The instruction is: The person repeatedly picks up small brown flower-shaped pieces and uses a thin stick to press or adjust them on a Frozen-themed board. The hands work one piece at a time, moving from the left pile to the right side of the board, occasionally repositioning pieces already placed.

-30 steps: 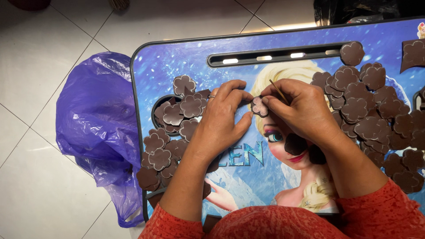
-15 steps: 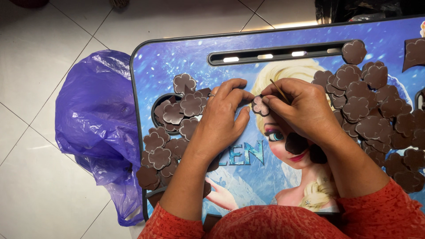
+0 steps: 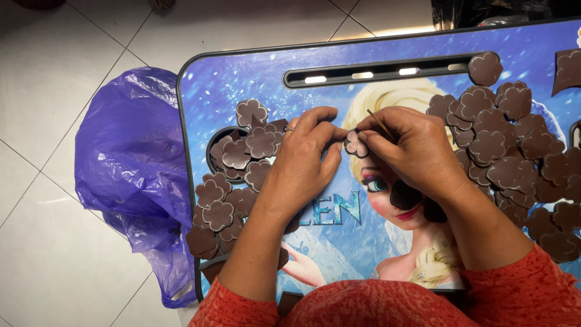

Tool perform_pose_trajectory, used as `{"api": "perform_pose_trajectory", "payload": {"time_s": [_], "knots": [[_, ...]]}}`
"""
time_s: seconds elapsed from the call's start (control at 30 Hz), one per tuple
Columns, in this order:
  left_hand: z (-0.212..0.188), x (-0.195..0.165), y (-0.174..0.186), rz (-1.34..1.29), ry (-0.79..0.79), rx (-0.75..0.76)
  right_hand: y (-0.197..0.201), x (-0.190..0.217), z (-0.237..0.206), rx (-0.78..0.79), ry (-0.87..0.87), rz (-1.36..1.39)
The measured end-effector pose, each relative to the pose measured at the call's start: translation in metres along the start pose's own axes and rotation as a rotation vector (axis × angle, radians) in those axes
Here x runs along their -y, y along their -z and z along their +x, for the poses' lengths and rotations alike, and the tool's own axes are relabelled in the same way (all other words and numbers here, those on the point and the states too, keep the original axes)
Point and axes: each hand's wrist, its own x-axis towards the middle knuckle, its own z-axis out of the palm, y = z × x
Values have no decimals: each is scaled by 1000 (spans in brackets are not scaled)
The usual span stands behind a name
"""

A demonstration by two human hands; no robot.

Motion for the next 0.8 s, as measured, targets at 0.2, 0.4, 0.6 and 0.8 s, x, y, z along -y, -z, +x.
{"api": "perform_pose_trajectory", "payload": {"time_s": [0.2, 0.4, 0.6, 0.8], "knots": [[1, -8, -9, 103, 20, -61, 0, -1, -1, 29, -117, 171], [1, -8, -10, 127, 5, -70, 27, -15, 4, 51, -289, 385], [2, -9, -10, 105, 32, -52, 30, -13, -1, 143, -38, 118], [3, -11, -8, 111, 25, -59, 26, -6, -2, 110, -36, 40]]}}
